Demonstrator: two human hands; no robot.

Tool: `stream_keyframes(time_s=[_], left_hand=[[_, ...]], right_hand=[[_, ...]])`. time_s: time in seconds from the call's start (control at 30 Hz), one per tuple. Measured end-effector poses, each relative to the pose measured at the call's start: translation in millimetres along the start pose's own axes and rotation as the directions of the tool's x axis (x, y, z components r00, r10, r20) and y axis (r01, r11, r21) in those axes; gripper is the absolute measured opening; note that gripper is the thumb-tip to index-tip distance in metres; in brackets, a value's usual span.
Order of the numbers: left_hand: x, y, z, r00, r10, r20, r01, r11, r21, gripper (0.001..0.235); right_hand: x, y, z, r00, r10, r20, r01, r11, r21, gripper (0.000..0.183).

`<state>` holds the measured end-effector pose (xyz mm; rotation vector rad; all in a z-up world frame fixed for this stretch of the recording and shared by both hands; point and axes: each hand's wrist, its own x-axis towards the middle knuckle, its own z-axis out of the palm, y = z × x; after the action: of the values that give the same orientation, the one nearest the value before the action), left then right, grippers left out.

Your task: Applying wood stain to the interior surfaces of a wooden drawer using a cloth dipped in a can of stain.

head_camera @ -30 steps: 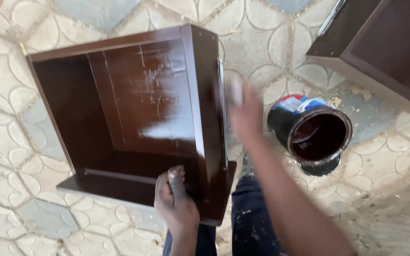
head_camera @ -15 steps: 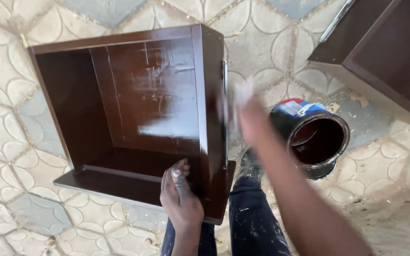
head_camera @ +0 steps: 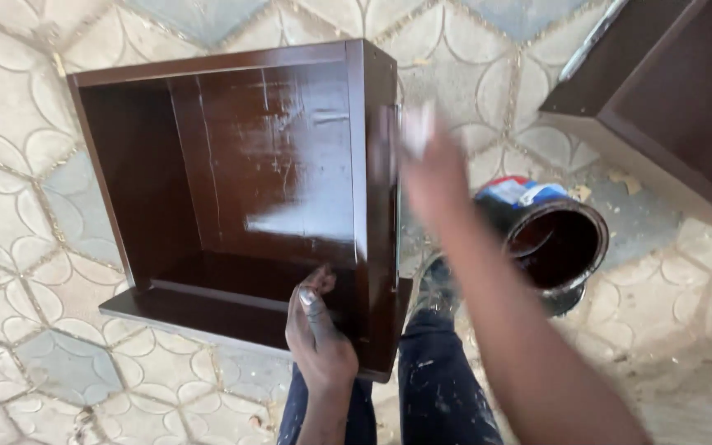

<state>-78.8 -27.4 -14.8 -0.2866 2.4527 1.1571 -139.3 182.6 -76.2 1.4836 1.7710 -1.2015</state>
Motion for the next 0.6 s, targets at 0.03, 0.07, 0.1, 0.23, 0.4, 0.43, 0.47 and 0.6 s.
stream_keyframes(time_s=[0.03, 0.07, 0.1, 0.23, 0.4, 0.43, 0.47, 0.6], left_hand=[[-1.7, -2.5, -1.2, 0.999, 0.048, -0.003, -0.048, 0.999, -0.014, 0.065], [-3.5, -5.2, -2.4, 0.995, 0.096, -0.007, -0.096, 0.995, -0.028, 0.06], [-7.6, -5.1, -3.7, 0.996, 0.084, -0.001, -0.084, 0.996, -0.022, 0.06], [-4.3, -0.1, 0.1, 0.993, 0.105, -0.05, -0.109, 0.991, -0.077, 0.06], [-11.1, 1.2, -5.4, 0.998, 0.061, -0.034, -0.062, 0.998, -0.021, 0.069], [-9.1, -0.7, -3.8, 0.996, 0.079, -0.029, -0.079, 0.997, -0.003, 0.063], [-6.8, -2.1, -2.3, 0.995, 0.096, -0.024, -0.095, 0.995, 0.016, 0.057], [-7.7, 3.7, -2.1, 0.996, 0.084, 0.009, -0.084, 0.994, 0.074, 0.066]], right_hand=[[32.9, -18.4, -6.9, 0.98, -0.164, -0.109, 0.183, 0.964, 0.194, 0.041], [66.0, -36.2, -13.2, 0.923, -0.295, -0.245, 0.369, 0.858, 0.357, 0.006], [47.3, -21.3, -12.1, 0.928, -0.286, -0.238, 0.357, 0.864, 0.356, 0.006], [-43.8, 65.3, 16.8, 0.987, -0.083, 0.138, 0.086, 0.996, -0.014, 0.038], [-102.6, 130.9, 52.5, 0.885, 0.222, 0.409, -0.391, 0.83, 0.397, 0.004], [-85.1, 138.6, 62.3, 0.914, 0.246, 0.323, -0.384, 0.781, 0.493, 0.015], [-67.1, 145.3, 71.5, 0.931, 0.276, 0.238, -0.364, 0.724, 0.585, 0.031], [-21.9, 13.0, -7.1, 0.946, 0.27, 0.178, -0.27, 0.963, -0.022, 0.028]])
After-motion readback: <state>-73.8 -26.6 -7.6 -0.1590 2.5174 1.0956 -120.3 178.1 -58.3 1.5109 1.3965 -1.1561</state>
